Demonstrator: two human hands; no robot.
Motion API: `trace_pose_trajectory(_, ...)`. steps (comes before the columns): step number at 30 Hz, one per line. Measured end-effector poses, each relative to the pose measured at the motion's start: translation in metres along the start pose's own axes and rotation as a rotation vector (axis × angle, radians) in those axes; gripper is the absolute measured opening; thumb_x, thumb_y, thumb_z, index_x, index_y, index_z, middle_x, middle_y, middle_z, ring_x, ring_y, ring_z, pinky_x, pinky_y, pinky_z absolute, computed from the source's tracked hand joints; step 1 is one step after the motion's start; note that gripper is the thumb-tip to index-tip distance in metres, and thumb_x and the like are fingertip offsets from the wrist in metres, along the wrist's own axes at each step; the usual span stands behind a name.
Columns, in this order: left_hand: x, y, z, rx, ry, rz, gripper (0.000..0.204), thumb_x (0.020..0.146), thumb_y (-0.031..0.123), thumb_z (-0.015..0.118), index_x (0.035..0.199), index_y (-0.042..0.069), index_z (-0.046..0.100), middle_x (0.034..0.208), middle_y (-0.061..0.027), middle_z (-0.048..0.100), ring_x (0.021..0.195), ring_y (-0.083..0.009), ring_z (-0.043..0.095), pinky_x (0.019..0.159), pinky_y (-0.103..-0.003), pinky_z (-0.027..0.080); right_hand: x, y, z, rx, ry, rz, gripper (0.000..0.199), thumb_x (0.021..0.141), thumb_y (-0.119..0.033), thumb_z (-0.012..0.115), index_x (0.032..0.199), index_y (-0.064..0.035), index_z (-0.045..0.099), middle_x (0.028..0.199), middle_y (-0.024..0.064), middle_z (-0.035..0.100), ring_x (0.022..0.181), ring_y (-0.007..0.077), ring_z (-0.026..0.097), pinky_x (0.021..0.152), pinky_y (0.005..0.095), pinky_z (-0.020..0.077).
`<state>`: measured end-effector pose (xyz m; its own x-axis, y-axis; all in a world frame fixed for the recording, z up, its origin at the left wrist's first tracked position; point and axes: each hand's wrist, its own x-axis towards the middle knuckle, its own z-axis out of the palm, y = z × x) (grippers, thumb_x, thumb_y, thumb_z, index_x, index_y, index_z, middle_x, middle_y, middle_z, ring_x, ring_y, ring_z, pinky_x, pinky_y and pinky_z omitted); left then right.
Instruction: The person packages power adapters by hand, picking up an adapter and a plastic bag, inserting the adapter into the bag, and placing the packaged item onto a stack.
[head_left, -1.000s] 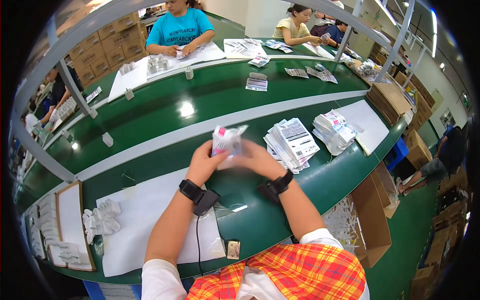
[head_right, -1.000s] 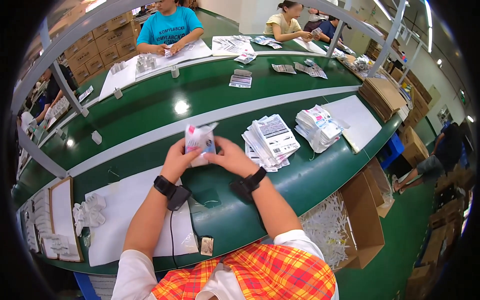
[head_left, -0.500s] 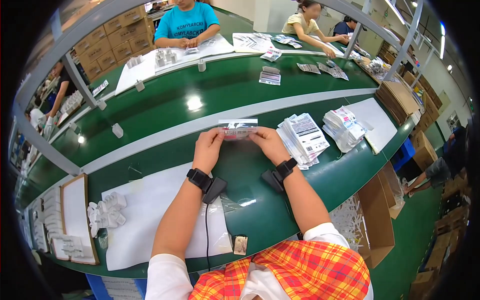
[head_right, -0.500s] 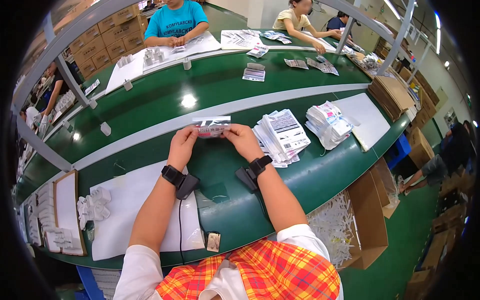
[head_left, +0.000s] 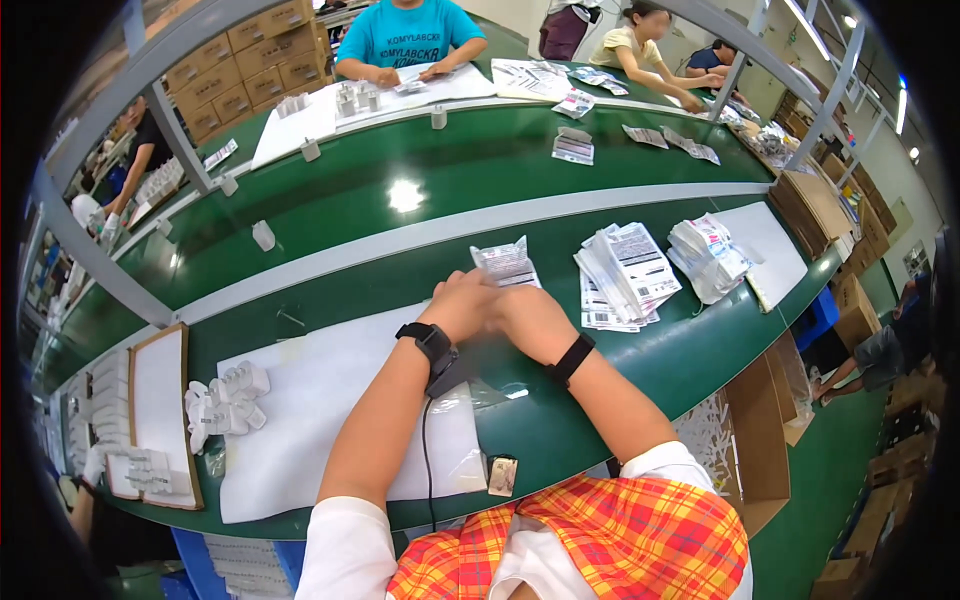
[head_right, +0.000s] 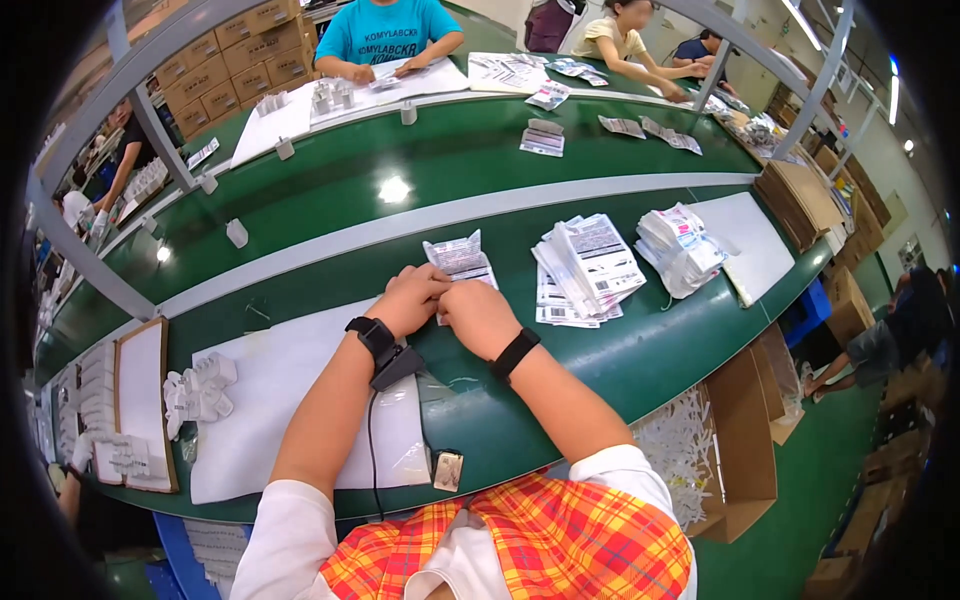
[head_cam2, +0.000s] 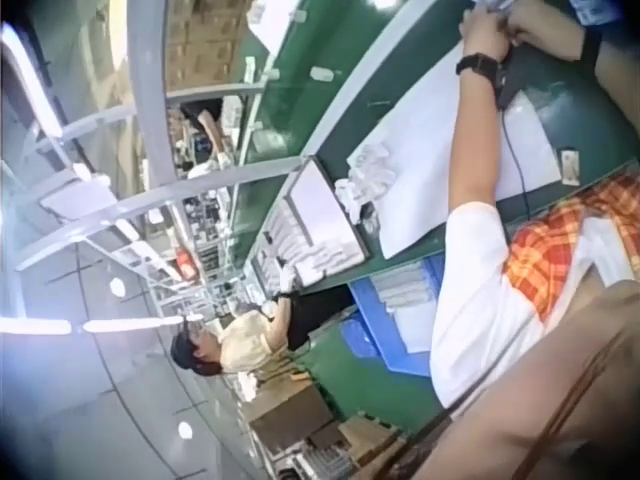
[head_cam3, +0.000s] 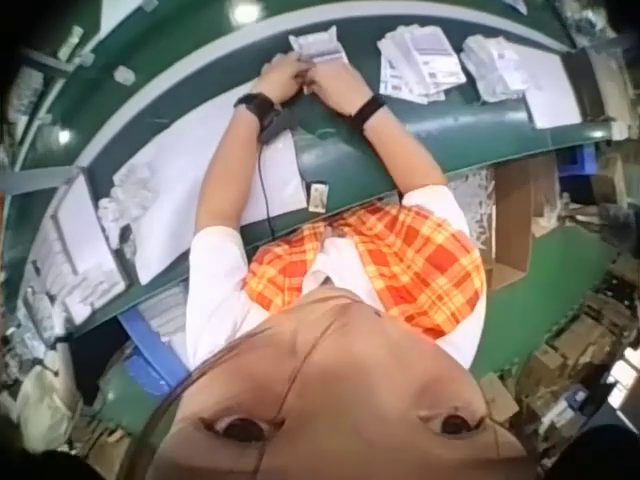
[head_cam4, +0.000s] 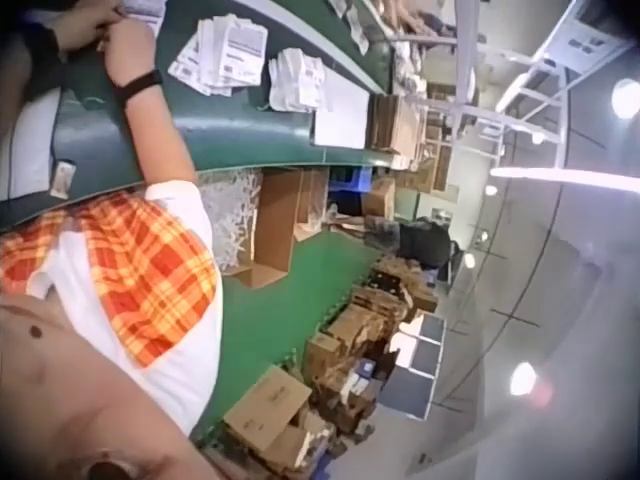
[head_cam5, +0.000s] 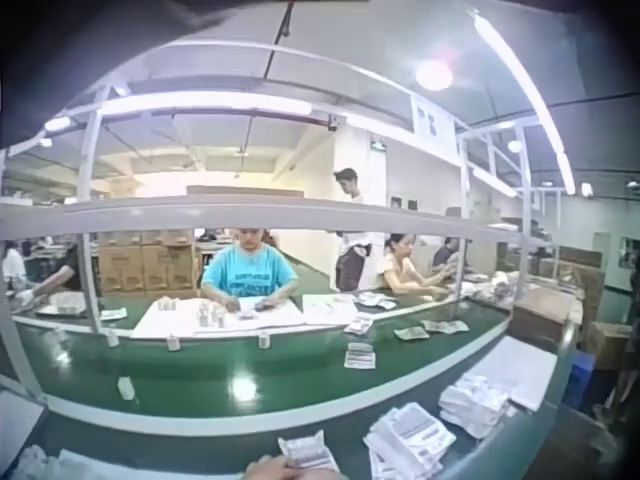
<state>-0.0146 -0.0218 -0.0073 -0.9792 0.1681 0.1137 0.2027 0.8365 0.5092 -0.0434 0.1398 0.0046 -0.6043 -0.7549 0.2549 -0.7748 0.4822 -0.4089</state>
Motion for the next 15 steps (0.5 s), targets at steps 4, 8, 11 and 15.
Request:
trace_pose_trajectory(4,-0.002,0.003,-0.001,0.014,-0.004,0.006,0.029,0.080,0.009,0.061,0.105,0.019,0.069,0.112,-0.0004,0.059,0.104,-0.0278,0.050,0.091,-0.040,0.041,0.000,0.004,0.002,0.056,0.017,0.032,0.008,0.071,-0.003,0.059,0.072,-0.0043,0.067,0.073,0.0159,0.064,0.075,0.0343,0.063,0.070,0.0444,0.0500)
trace_pose_trajectory(8,-0.003,-0.003,0.001,-0.016,0.014,0.003,0.029,0.079,0.010,0.064,0.106,0.019,0.069,0.111,-0.0001,0.059,0.104,-0.0276,0.050,0.092,-0.039,0.041,0.001,0.005,0.009,0.015,-0.008,0.016,0.008,0.071,-0.003,0.059,0.074,-0.0062,0.066,0.075,0.0164,0.065,0.076,0.0343,0.063,0.070,0.0439,0.0503)
trace_pose_trajectory(11,-0.002,-0.004,0.001,0.065,-0.005,0.007,0.032,0.079,0.009,0.064,0.108,0.021,0.069,0.111,0.0004,0.059,0.105,-0.0270,0.050,0.093,-0.039,0.041,-0.001,0.006,0.013,-0.084,-0.028,-0.016,0.008,0.071,-0.002,0.057,0.075,-0.0062,0.062,0.078,0.0148,0.063,0.078,0.0348,0.062,0.069,0.0438,0.0490)
trace_pose_trajectory(15,0.002,-0.003,0.002,0.043,-0.022,0.030,0.030,0.082,0.017,0.059,0.108,0.027,0.069,0.113,0.0017,0.057,0.108,-0.0237,0.048,0.095,-0.039,0.035,-0.009,0.021,-0.007,0.076,-0.251,-0.078,0.005,0.074,-0.001,0.055,0.078,-0.0031,0.053,0.089,0.0170,0.057,0.083,0.0373,0.057,0.071,0.0450,0.0446)
